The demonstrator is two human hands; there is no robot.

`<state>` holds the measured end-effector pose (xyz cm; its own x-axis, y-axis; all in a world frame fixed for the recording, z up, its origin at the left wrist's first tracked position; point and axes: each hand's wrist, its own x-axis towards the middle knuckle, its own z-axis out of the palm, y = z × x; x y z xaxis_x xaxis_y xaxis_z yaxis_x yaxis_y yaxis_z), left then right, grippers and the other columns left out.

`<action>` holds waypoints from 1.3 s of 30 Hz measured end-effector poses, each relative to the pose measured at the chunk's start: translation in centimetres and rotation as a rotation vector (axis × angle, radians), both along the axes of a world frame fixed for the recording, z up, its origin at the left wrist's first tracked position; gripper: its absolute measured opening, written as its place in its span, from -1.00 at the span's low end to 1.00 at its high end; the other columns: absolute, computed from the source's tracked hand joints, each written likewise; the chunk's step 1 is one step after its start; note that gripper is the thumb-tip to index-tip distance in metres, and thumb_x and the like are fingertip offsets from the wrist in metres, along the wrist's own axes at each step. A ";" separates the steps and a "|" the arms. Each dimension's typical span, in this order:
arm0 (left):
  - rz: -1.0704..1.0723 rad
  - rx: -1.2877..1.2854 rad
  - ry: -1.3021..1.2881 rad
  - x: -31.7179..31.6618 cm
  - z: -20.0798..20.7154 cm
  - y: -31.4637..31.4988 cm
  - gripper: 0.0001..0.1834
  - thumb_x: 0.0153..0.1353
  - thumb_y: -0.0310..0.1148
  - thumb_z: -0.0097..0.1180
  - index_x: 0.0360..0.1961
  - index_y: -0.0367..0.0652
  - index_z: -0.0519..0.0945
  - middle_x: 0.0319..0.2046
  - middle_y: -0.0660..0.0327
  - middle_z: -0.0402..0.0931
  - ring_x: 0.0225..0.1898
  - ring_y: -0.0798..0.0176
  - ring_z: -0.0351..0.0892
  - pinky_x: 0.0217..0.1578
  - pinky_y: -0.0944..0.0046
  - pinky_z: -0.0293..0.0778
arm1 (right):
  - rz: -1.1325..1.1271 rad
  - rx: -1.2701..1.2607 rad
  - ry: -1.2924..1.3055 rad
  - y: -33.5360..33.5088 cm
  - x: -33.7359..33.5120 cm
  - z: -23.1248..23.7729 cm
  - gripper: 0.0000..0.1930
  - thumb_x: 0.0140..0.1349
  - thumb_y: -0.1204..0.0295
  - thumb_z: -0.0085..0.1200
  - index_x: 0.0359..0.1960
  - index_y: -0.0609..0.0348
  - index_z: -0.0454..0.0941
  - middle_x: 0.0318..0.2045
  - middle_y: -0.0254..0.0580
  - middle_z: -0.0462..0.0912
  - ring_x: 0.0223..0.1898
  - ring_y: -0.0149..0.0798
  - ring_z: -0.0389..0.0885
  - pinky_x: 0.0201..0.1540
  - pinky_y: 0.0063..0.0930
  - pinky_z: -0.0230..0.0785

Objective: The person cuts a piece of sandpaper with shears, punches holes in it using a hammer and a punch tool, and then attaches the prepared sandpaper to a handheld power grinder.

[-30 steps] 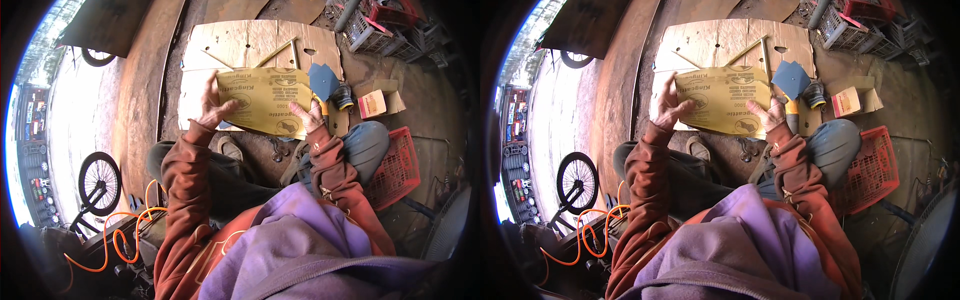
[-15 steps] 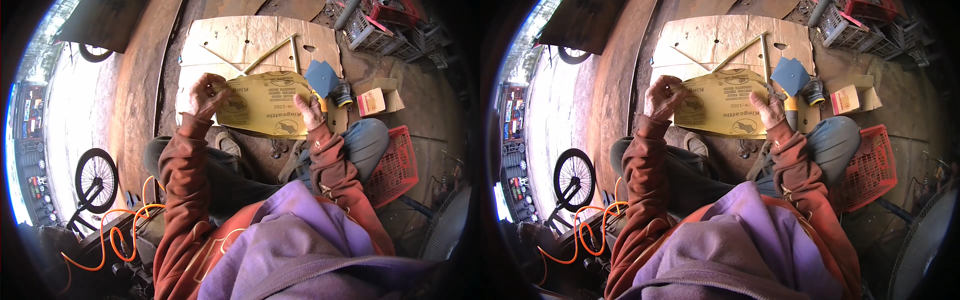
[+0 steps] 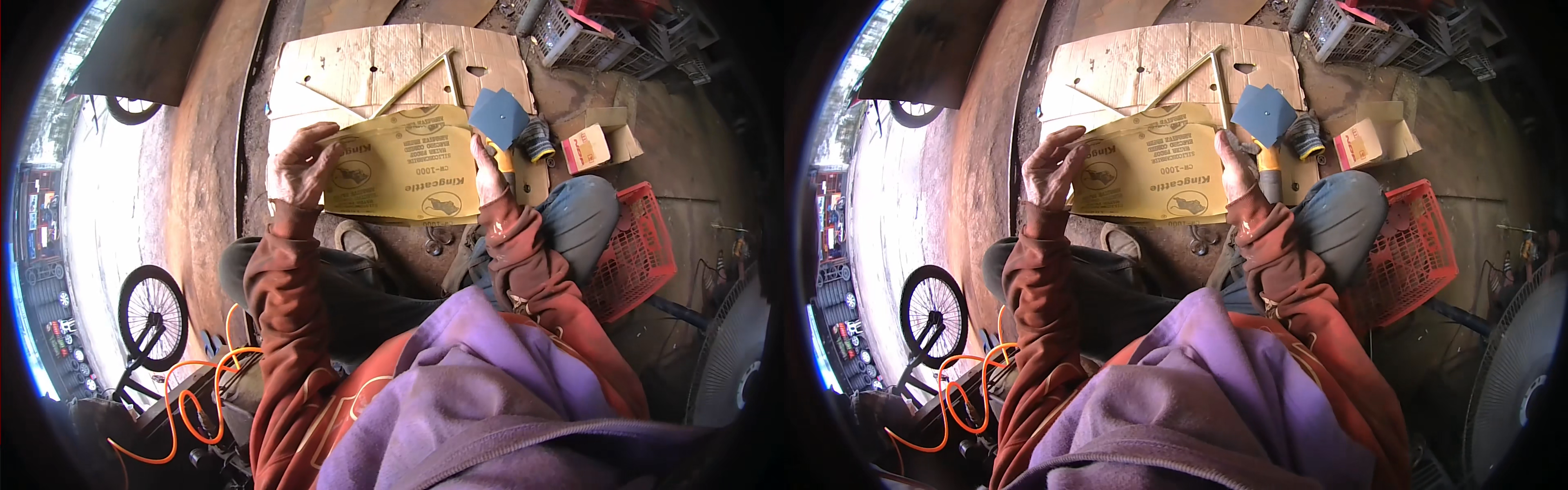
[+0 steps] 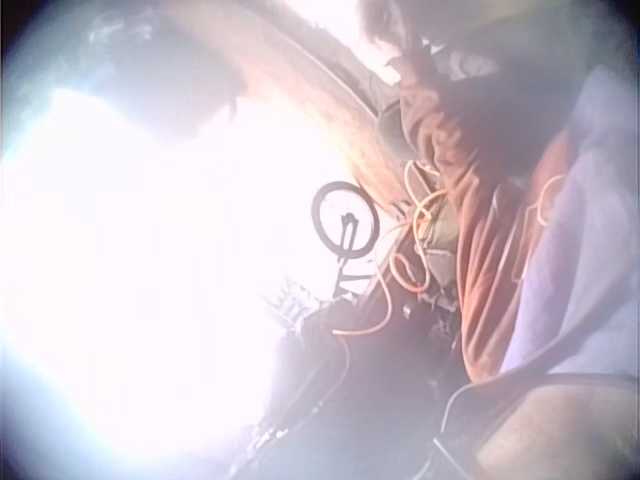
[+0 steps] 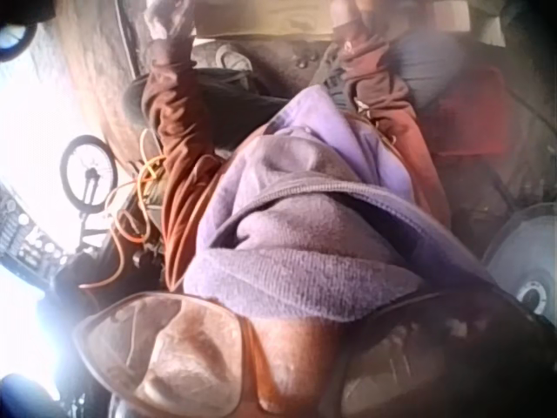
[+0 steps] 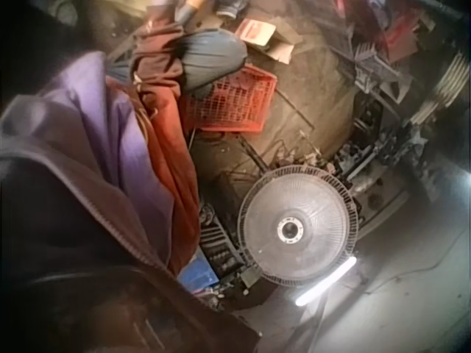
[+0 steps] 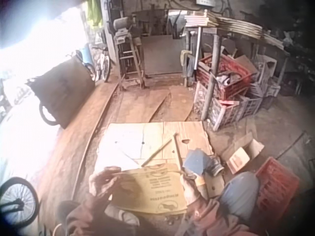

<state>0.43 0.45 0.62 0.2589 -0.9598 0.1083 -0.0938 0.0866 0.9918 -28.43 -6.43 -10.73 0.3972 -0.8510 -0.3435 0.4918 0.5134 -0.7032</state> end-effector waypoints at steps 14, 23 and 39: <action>-0.047 -0.089 -0.198 -0.4 0.1 -0.2 -0.81 0.10 -0.63 0.25 -0.22 -0.28 0.69 -0.16 0.15 0.62 -0.13 0.30 0.60 -0.09 0.34 0.51 | -0.141 0.003 -0.044 0.1 0.3 0.7 -0.58 0.38 0.11 -0.01 0.12 0.11 0.45 -0.04 -0.32 0.57 -0.03 -0.34 0.56 0.02 -0.35 0.46; -0.080 -0.197 -0.169 -0.3 -0.8 -0.1 -0.88 0.20 -0.60 0.17 -0.22 -0.31 0.64 -0.20 0.16 0.63 -0.19 0.38 0.59 -0.19 0.39 0.52 | -0.109 0.098 -0.178 0.7 0.8 2.8 -0.61 0.37 0.14 0.02 0.05 0.17 0.53 -0.11 -0.31 0.61 -0.12 -0.43 0.59 -0.05 -0.51 0.45; 0.272 -0.067 -0.044 -0.7 -2.8 -0.6 -0.64 0.20 -0.40 0.30 -0.04 -0.32 0.52 -0.19 0.17 0.58 -0.24 0.40 0.52 -0.19 0.42 0.45 | -0.064 -0.534 0.523 2.1 1.6 4.7 -0.69 0.29 0.29 0.17 -0.13 0.34 0.59 -0.34 -0.30 0.67 -0.33 -0.48 0.55 -0.23 -0.57 0.42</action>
<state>-0.25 -0.15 -2.19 0.4998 -0.8458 0.1864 -0.1657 0.1179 0.9791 -26.79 -4.36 -5.99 0.2400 -0.9708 -0.0077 0.0424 0.0184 -0.9989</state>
